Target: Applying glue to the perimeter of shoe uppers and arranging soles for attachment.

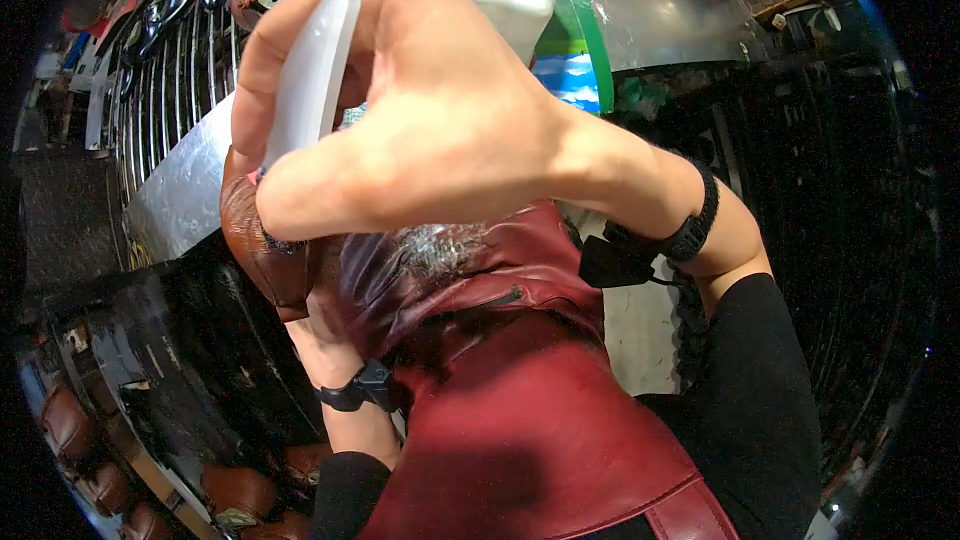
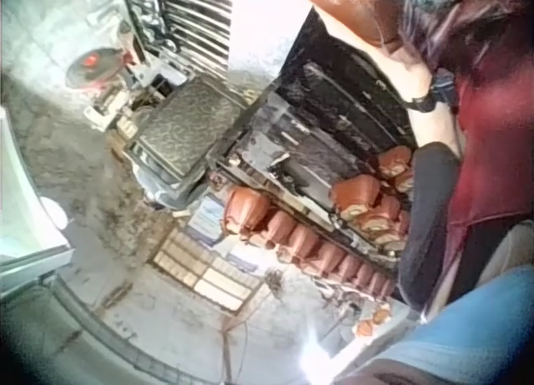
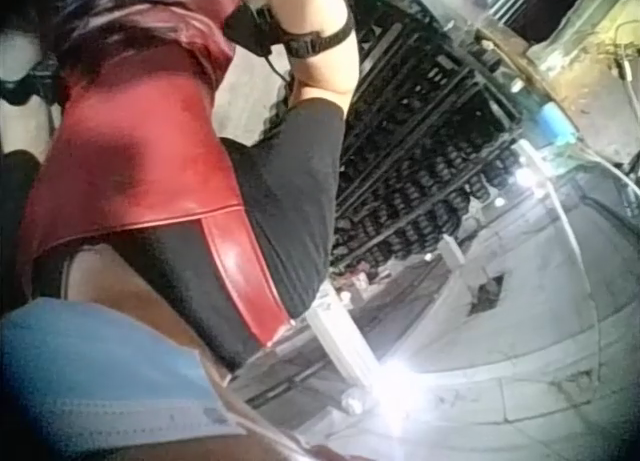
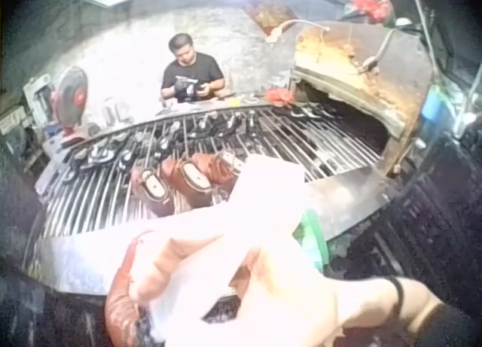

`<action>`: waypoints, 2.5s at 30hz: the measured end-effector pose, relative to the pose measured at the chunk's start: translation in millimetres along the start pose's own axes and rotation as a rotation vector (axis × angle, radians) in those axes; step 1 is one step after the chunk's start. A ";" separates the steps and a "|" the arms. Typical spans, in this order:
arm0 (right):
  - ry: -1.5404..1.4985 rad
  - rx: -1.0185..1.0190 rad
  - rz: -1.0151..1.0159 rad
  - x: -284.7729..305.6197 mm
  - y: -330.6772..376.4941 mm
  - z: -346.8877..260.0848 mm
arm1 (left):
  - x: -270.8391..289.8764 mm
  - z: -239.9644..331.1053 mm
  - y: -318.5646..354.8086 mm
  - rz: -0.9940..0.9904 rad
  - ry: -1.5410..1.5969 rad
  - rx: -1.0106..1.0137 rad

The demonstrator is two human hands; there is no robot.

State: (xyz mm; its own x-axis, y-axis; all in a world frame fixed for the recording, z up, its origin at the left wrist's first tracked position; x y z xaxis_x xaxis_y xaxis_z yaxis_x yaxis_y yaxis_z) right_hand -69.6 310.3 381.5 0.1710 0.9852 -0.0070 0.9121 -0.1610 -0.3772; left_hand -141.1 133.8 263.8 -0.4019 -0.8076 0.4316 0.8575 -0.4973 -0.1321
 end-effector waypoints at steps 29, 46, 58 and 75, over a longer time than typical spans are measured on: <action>-0.781 -0.422 0.938 39.2 70.5 140.2 | 127.2 -94.7 -247.0 0.412 0.038 0.009; -0.358 -0.564 0.862 43.9 74.4 155.5 | 87.2 -130.8 -99.1 0.616 -0.302 0.089; -0.238 -0.524 0.691 9.2 85.3 148.1 | 316.4 -217.8 413.6 0.984 -0.262 0.982; 0.640 -0.157 0.727 69.8 85.6 127.4 | 108.8 -123.2 119.6 0.548 -0.295 0.406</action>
State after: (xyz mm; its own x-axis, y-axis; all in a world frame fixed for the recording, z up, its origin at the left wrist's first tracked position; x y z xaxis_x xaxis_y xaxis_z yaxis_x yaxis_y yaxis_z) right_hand -27.2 372.7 230.7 0.8380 0.4327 0.3324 0.5359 -0.7675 -0.3518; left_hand -121.8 -52.5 185.0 0.1717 -0.7589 0.6281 0.9845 0.1551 -0.0818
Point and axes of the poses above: each hand's wrist, its own y-axis away from the middle knuckle, its own x-axis out of the back of the hand, z = x × y, the point moved 8 cm from there along -y, towards the middle knuckle, and after that the axes turned 3 degrees about z, right-handed, at the moved point
